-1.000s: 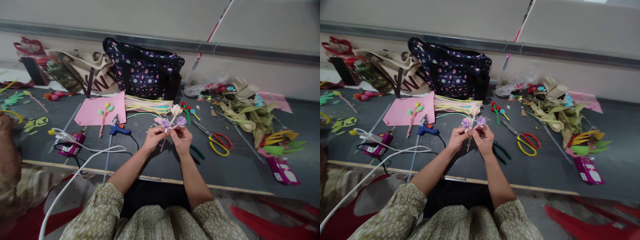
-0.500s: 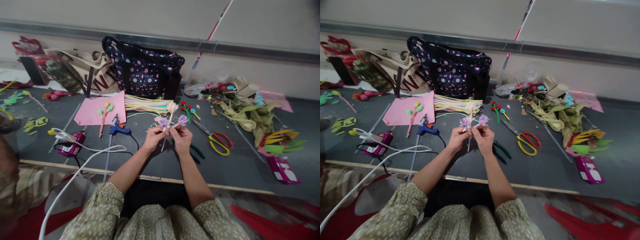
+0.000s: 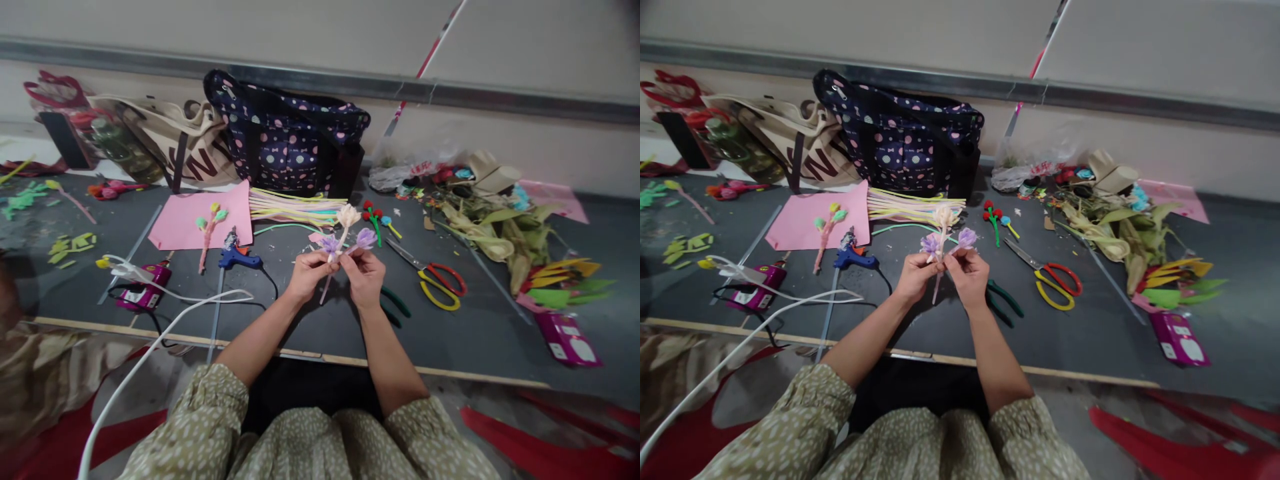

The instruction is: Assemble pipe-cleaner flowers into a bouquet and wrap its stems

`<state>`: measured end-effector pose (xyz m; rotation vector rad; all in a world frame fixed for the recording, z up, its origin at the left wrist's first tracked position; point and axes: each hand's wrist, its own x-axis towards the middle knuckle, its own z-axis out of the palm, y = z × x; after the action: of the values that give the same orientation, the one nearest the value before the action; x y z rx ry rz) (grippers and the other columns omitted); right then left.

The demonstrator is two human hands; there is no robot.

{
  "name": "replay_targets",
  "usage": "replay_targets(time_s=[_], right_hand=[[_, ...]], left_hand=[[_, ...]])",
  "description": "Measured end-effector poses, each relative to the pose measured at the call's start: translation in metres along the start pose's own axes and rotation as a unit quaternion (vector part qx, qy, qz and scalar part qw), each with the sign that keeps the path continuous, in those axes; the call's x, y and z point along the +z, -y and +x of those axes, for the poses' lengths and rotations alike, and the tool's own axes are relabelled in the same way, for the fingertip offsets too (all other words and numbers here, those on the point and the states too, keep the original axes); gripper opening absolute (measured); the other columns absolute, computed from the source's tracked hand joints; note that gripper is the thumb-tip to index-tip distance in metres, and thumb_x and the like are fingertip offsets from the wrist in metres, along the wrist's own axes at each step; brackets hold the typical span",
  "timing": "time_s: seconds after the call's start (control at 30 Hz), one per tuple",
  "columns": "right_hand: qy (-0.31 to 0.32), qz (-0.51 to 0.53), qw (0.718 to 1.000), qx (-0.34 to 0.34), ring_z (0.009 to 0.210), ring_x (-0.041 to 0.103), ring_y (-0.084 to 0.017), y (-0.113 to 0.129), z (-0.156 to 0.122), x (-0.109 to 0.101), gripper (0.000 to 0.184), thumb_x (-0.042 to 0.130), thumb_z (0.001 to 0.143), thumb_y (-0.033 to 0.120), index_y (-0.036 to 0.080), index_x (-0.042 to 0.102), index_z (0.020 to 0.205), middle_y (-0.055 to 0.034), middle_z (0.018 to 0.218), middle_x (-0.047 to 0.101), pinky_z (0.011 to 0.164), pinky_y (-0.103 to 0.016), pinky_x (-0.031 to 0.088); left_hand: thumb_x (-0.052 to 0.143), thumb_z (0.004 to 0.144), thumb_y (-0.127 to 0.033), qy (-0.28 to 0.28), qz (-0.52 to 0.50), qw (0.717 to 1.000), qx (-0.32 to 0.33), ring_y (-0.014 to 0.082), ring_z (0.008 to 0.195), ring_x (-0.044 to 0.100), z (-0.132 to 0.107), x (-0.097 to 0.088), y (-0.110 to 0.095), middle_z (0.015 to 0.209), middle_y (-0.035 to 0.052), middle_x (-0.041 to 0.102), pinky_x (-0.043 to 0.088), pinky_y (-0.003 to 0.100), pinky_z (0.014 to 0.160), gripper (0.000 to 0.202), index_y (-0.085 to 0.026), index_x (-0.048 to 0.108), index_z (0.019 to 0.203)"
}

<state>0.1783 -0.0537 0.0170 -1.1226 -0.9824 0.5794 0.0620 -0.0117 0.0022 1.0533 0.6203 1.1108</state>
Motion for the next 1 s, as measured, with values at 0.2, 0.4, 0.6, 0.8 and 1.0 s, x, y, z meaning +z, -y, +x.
replay_targets(time_s=[0.2,0.4,0.6,0.8,1.0], right_hand=[[0.032,0.016,0.999,0.013,0.066,0.061,-0.014,0.0021,0.0010,0.0011,0.018,0.073,0.077,0.036,0.021,0.063,0.080,0.0004,0.074,0.065,0.064,-0.027,0.052],[0.057,-0.001,0.998,0.002,0.060,0.054,-0.012,0.0027,0.0021,-0.0013,0.015,0.073,0.075,0.032,0.019,0.066,0.077,0.0012,0.070,0.062,0.057,-0.025,0.047],[0.066,-0.023,0.998,-0.007,0.063,0.054,-0.013,0.0054,0.0040,-0.0016,0.014,0.071,0.076,0.031,0.018,0.065,0.072,0.0006,0.069,0.060,0.058,-0.025,0.046],[0.062,-0.023,0.998,-0.011,0.062,0.053,-0.012,0.0051,0.0043,-0.0001,0.017,0.071,0.076,0.030,0.019,0.061,0.068,0.0013,0.068,0.057,0.058,-0.024,0.045],[0.036,0.020,0.999,-0.014,0.065,0.058,-0.013,0.0017,0.0017,0.0036,0.015,0.072,0.076,0.030,0.020,0.063,0.073,0.0010,0.071,0.059,0.061,-0.026,0.050]], left_hand=[[0.085,0.063,-0.034,0.008,0.007,1.000,0.013,0.0143,0.071,0.061,0.0002,0.0019,-0.0019,0.076,0.0036,0.071,0.048,0.028,0.073,0.019,-0.018,0.077,0.069],[0.084,0.063,-0.038,0.026,0.027,0.999,0.023,0.0146,0.069,0.060,0.0005,0.0027,-0.0049,0.072,0.0046,0.068,0.047,0.028,0.069,0.022,-0.017,0.076,0.066],[0.082,0.065,-0.040,0.019,0.077,0.996,0.050,0.0156,0.069,0.058,-0.0007,0.0010,-0.0041,0.072,0.0052,0.068,0.047,0.029,0.070,0.024,-0.017,0.075,0.066],[0.079,0.070,-0.038,0.018,0.096,0.993,0.069,0.0139,0.067,0.057,-0.0007,-0.0002,-0.0018,0.071,0.0036,0.067,0.044,0.027,0.066,0.022,-0.017,0.074,0.067],[0.082,0.067,-0.039,0.011,0.051,0.997,0.051,0.0129,0.065,0.056,0.0004,0.0026,-0.0053,0.067,0.0027,0.064,0.044,0.026,0.064,0.022,-0.018,0.075,0.067]])
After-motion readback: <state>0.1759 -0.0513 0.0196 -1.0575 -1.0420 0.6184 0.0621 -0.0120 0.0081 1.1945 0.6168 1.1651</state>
